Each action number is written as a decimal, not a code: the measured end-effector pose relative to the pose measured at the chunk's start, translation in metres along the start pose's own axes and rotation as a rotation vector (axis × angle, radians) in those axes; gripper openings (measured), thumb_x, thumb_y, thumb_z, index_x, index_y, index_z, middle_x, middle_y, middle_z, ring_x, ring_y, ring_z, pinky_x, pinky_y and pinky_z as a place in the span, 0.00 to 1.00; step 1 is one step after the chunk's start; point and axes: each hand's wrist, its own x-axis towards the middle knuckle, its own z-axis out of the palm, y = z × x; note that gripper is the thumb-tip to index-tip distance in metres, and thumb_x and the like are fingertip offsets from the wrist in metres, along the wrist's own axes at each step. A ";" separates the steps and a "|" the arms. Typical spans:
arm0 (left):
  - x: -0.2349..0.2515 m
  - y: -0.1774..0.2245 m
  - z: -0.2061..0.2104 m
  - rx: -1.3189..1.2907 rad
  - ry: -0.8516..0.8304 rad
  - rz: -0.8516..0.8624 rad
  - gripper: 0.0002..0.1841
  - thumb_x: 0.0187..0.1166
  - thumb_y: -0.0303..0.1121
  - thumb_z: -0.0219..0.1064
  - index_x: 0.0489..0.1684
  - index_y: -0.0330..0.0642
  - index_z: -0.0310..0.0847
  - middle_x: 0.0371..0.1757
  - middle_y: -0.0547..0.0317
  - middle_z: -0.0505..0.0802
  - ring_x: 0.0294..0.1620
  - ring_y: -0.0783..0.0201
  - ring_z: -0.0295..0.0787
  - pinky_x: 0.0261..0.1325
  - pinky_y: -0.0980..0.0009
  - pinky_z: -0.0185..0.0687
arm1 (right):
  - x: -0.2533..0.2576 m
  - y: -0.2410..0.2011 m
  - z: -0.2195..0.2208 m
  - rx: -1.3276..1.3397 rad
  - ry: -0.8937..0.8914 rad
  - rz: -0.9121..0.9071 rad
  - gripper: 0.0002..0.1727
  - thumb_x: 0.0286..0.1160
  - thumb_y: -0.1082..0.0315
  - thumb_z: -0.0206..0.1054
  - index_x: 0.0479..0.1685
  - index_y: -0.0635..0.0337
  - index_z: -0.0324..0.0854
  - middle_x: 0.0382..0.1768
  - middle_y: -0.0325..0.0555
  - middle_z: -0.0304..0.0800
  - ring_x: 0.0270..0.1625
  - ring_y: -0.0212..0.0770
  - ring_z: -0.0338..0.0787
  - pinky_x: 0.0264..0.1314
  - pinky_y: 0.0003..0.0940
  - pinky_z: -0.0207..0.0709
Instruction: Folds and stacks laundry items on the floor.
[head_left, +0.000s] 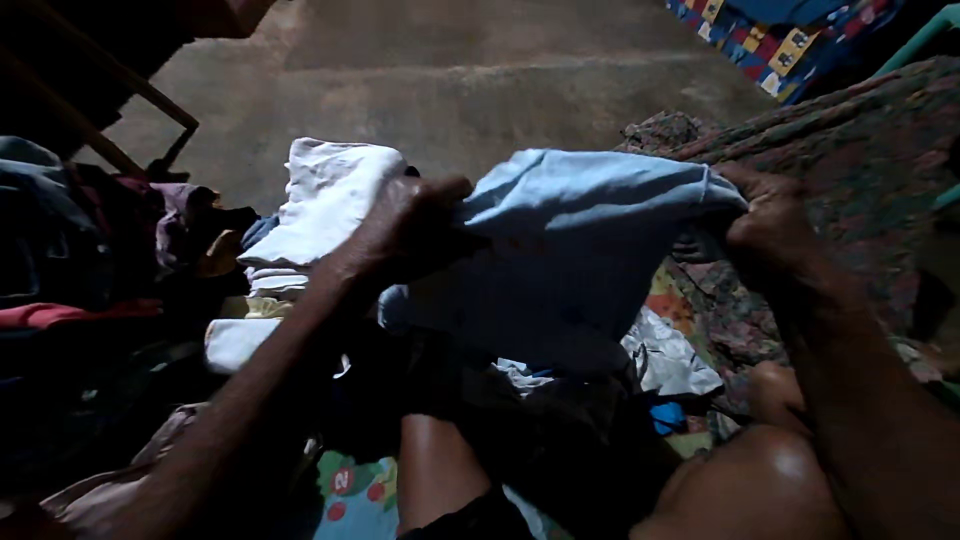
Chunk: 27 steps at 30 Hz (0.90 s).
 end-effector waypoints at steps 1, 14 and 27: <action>-0.002 0.000 0.003 -0.031 -0.037 -0.041 0.16 0.63 0.32 0.81 0.38 0.29 0.83 0.29 0.41 0.88 0.30 0.47 0.86 0.37 0.46 0.79 | 0.000 0.000 0.010 0.134 0.029 -0.006 0.08 0.77 0.76 0.64 0.50 0.62 0.83 0.41 0.28 0.87 0.43 0.13 0.85 0.51 0.16 0.83; 0.001 0.046 0.073 -0.799 -0.557 -0.265 0.25 0.64 0.25 0.81 0.63 0.39 0.81 0.48 0.61 0.93 0.48 0.76 0.89 0.56 0.76 0.85 | -0.014 -0.017 0.071 0.164 -0.237 -0.409 0.10 0.65 0.77 0.73 0.45 0.65 0.89 0.44 0.37 0.94 0.46 0.18 0.89 0.56 0.16 0.83; -0.009 0.047 0.016 -1.227 -0.062 -0.283 0.15 0.78 0.19 0.57 0.48 0.54 0.80 0.39 0.79 0.94 0.41 0.83 0.90 0.47 0.82 0.89 | -0.016 0.000 0.078 0.487 -0.563 0.134 0.02 0.68 0.64 0.75 0.33 0.44 0.87 0.27 0.20 0.90 0.30 0.16 0.88 0.34 0.17 0.84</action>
